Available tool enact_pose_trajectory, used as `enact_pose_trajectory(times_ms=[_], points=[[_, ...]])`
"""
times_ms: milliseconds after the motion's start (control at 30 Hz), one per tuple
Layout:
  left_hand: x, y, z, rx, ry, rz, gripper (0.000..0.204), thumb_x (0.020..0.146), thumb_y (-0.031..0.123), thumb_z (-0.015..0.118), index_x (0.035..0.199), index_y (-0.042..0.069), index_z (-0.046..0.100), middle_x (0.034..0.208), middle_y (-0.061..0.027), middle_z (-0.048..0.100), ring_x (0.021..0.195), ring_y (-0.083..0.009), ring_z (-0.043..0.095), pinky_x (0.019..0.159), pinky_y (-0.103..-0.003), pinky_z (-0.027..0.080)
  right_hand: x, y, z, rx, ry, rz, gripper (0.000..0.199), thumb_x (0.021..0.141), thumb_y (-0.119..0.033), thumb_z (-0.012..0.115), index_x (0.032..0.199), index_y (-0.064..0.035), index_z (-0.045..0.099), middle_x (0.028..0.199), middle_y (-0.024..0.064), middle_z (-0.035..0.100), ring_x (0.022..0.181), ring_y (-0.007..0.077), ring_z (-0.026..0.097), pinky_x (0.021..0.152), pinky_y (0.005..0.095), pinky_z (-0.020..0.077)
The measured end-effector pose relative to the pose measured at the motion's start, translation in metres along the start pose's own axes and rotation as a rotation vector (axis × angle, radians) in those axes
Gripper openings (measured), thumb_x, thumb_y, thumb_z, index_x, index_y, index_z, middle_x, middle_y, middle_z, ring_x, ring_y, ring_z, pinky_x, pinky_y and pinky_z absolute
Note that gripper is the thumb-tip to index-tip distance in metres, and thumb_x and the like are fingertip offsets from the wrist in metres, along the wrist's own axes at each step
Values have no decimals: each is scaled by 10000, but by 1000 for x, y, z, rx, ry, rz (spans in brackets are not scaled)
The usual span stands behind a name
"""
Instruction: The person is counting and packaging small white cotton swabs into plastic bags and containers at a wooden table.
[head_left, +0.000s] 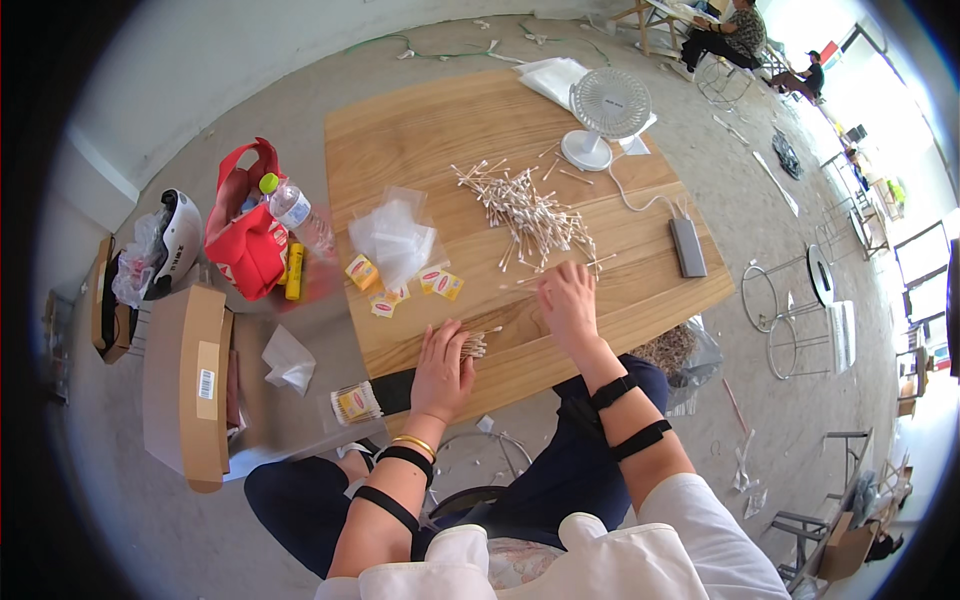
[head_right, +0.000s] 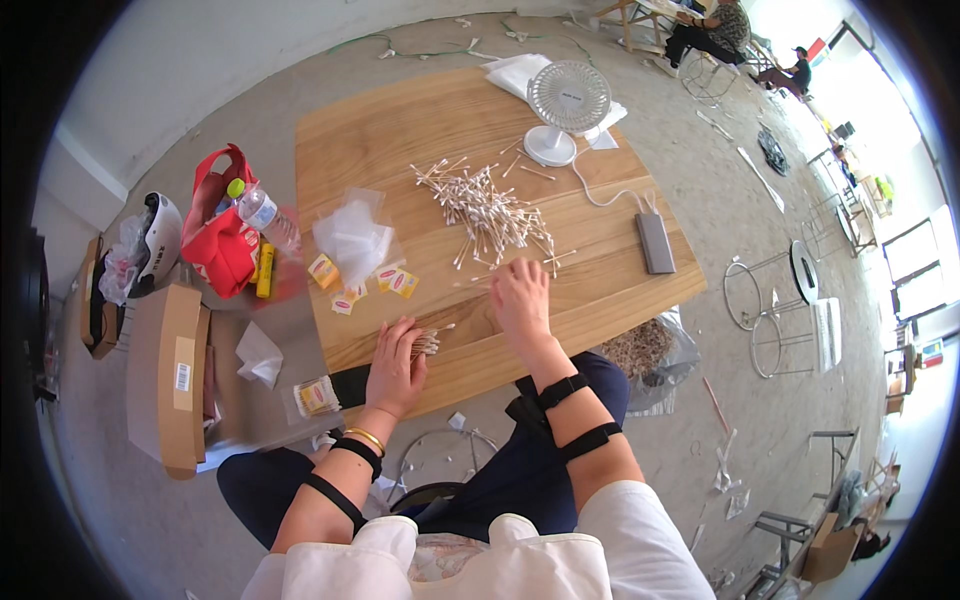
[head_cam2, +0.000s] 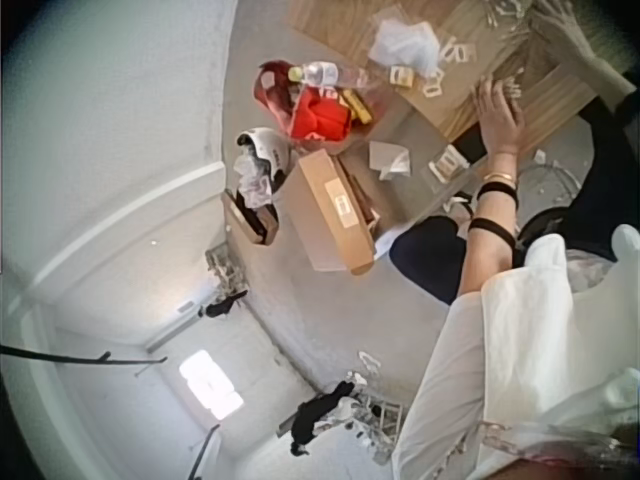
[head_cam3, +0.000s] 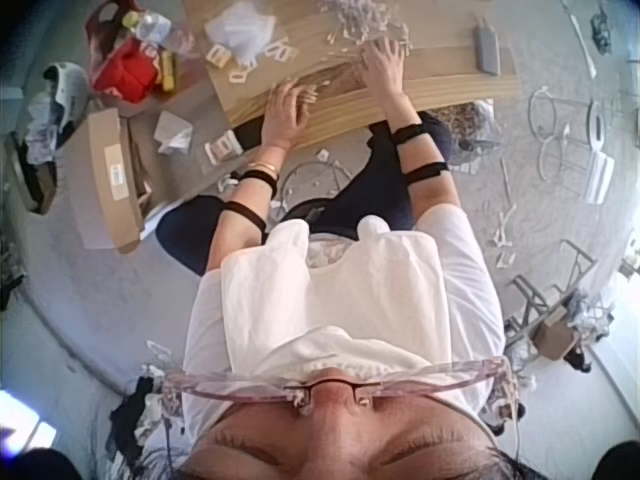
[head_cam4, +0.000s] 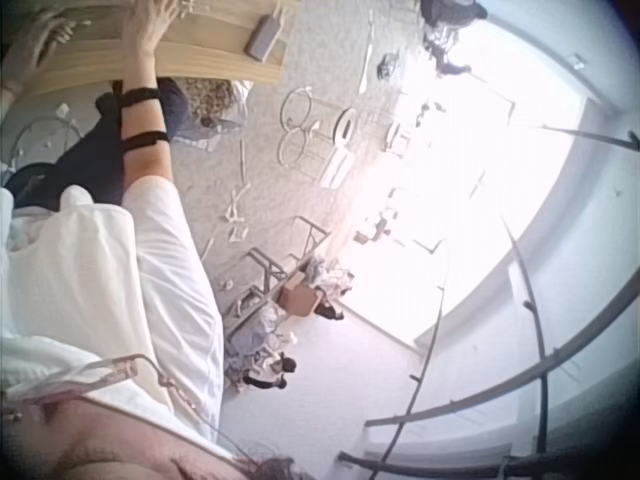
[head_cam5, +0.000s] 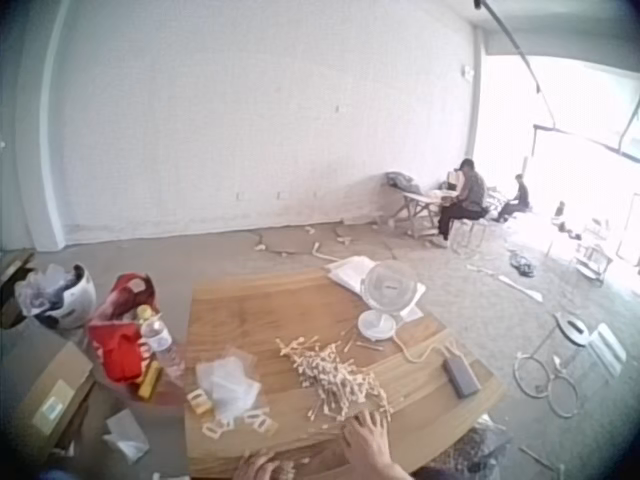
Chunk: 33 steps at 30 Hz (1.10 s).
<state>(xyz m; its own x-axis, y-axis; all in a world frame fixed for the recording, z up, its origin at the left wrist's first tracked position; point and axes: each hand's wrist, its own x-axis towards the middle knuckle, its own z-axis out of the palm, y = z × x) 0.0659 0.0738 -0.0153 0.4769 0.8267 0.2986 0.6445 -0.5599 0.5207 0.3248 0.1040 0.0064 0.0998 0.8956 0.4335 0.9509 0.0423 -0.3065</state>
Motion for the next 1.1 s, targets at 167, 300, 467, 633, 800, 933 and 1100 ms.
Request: enact_pose_trajectory(times_ms=[167, 300, 467, 633, 800, 933, 1100], points=[[-1, -3, 0, -18, 9, -19, 508, 861, 83, 585, 1353, 30, 473, 1428, -172, 487, 1398, -360, 433, 1232, -523, 290, -18, -28, 4, 357, 50, 78, 127, 886, -66, 624, 1009, -60, 653, 1067, 135, 588, 1064, 354, 556, 932, 439, 452], [1, -2, 1, -53, 17, -21, 541, 844, 46, 571, 1373, 31, 461, 1417, -181, 495, 1386, -378, 439, 1225, -522, 300, -36, -76, 22, 764, -47, 190, 178, 949, -52, 538, 1099, -14, 625, 1137, 195, 584, 1119, 404, 548, 990, 451, 455], [-3, -11, 11, -127, 48, -58, 615, 817, 9, 586, 1414, 22, 439, 1440, -180, 477, 1395, -383, 424, 1226, -508, 306, -48, -128, 34, 918, -80, 118, 219, 960, -40, 490, 1148, -1, 595, 1178, 227, 571, 1166, 405, 544, 1046, 436, 437], [-1, -8, 4, -42, 7, -22, 611, 818, 26, 630, 1402, 14, 451, 1425, -181, 497, 1362, -391, 458, 1211, -508, 329, -43, -106, 41, 829, 40, 243, 231, 958, -10, 479, 1162, 5, 589, 1183, 223, 570, 1170, 399, 546, 1052, 431, 433], [-3, -13, 12, -35, 16, -34, 612, 815, 24, 622, 1402, 3, 450, 1423, -180, 501, 1381, -377, 444, 1217, -510, 318, -38, -125, 47, 874, -59, 208, 261, 951, -14, 471, 1189, 5, 578, 1192, 219, 571, 1168, 391, 552, 1034, 413, 446], [-2, -16, 17, -36, 22, -45, 615, 824, 39, 619, 1412, -3, 443, 1453, -175, 481, 1415, -355, 412, 1235, -514, 284, -33, -134, 42, 866, -47, 188, 283, 925, -26, 478, 1185, 1, 587, 1201, 225, 570, 1176, 402, 545, 1032, 432, 448], [-4, -9, 7, 76, -101, -69, 667, 923, 229, 636, 1493, 5, 374, 1538, -190, 406, 1483, -342, 329, 1258, -523, 206, -47, -85, 18, 400, 23, 192, 276, 913, -48, 563, 1186, -22, 593, 1233, 205, 558, 1260, 391, 500, 1105, 481, 398]])
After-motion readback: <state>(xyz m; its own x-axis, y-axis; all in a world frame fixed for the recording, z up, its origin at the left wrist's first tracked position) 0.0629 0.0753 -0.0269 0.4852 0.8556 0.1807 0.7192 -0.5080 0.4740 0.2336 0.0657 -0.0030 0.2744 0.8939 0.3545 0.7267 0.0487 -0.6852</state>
